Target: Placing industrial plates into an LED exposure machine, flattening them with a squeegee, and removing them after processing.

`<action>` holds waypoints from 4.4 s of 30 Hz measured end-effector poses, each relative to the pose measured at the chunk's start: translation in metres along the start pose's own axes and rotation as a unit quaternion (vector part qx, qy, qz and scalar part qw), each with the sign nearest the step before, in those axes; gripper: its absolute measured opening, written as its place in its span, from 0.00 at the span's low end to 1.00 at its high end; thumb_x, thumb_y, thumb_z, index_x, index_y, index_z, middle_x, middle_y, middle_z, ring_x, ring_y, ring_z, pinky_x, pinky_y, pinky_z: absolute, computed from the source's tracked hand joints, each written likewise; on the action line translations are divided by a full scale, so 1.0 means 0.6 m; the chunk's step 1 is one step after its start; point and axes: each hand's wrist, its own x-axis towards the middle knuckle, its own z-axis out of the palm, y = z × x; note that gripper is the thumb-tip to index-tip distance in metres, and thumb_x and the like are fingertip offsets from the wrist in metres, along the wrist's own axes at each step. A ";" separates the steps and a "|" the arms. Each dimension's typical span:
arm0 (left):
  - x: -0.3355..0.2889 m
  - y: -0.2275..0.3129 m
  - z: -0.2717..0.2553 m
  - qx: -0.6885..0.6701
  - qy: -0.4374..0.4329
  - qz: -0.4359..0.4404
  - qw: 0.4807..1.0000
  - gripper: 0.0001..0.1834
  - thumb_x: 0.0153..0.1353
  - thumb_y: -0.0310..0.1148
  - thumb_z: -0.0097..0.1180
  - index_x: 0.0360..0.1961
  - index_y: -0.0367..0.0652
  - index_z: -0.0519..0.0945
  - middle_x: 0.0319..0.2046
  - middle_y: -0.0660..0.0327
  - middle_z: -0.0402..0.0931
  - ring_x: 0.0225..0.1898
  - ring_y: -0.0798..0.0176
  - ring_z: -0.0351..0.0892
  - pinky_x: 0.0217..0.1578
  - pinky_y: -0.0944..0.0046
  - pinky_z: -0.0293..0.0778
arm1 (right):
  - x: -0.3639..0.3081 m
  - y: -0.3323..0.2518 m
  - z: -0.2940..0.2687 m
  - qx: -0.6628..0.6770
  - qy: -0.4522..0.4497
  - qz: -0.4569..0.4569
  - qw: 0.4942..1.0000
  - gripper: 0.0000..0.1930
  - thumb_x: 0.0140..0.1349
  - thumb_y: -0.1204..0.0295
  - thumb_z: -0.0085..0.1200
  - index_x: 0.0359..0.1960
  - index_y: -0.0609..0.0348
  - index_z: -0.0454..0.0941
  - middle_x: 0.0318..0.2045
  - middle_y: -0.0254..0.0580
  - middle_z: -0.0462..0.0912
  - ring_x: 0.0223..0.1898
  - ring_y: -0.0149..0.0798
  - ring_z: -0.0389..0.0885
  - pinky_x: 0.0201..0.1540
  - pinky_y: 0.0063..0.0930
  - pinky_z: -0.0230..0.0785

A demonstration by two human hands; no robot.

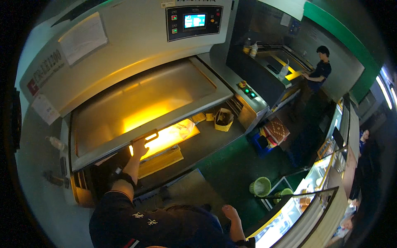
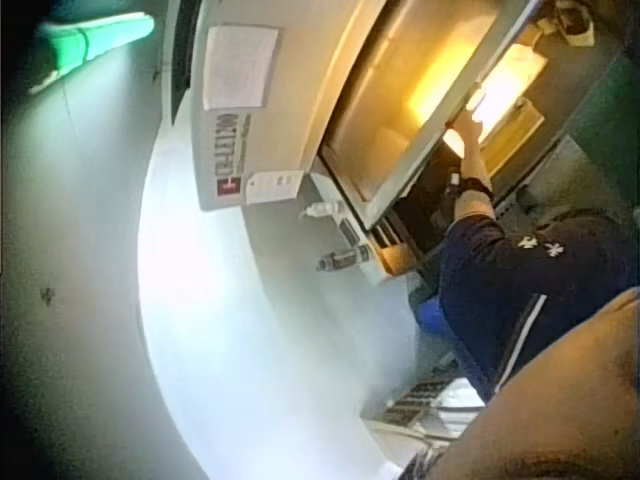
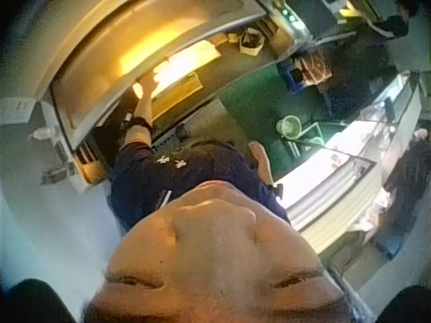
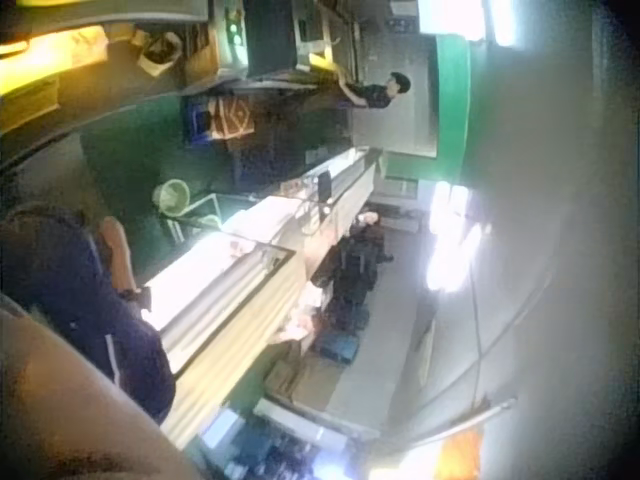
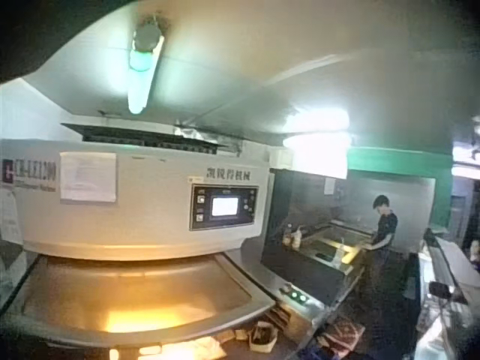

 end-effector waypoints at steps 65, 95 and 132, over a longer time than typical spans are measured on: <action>-0.240 0.141 0.099 -0.179 -0.072 0.386 0.902 0.33 0.57 0.40 0.63 0.56 0.27 0.67 0.49 0.39 0.73 0.51 0.41 0.74 0.54 0.45 0.69 | -0.694 -0.328 0.892 0.431 0.252 0.386 0.776 0.28 0.61 0.48 0.51 0.54 0.56 0.79 0.52 0.49 0.81 0.55 0.49 0.78 0.58 0.39 0.69; -0.407 0.374 0.272 0.438 -0.438 0.689 0.375 0.14 0.50 0.43 0.58 0.26 0.43 0.84 0.26 0.50 0.82 0.32 0.48 0.82 0.36 0.50 0.75 | -0.409 -0.683 1.220 0.696 0.302 0.499 0.419 0.25 0.66 0.52 0.46 0.55 0.58 0.77 0.53 0.50 0.78 0.54 0.49 0.75 0.56 0.41 0.66; -0.065 0.345 0.176 0.254 -0.176 0.867 0.391 0.12 0.48 0.45 0.61 0.25 0.49 0.84 0.23 0.56 0.81 0.29 0.50 0.82 0.35 0.53 0.74 | -0.325 -1.134 1.038 0.398 0.431 0.632 0.506 0.09 0.57 0.62 0.53 0.32 0.49 0.83 0.34 0.40 0.84 0.37 0.45 0.81 0.44 0.47 0.71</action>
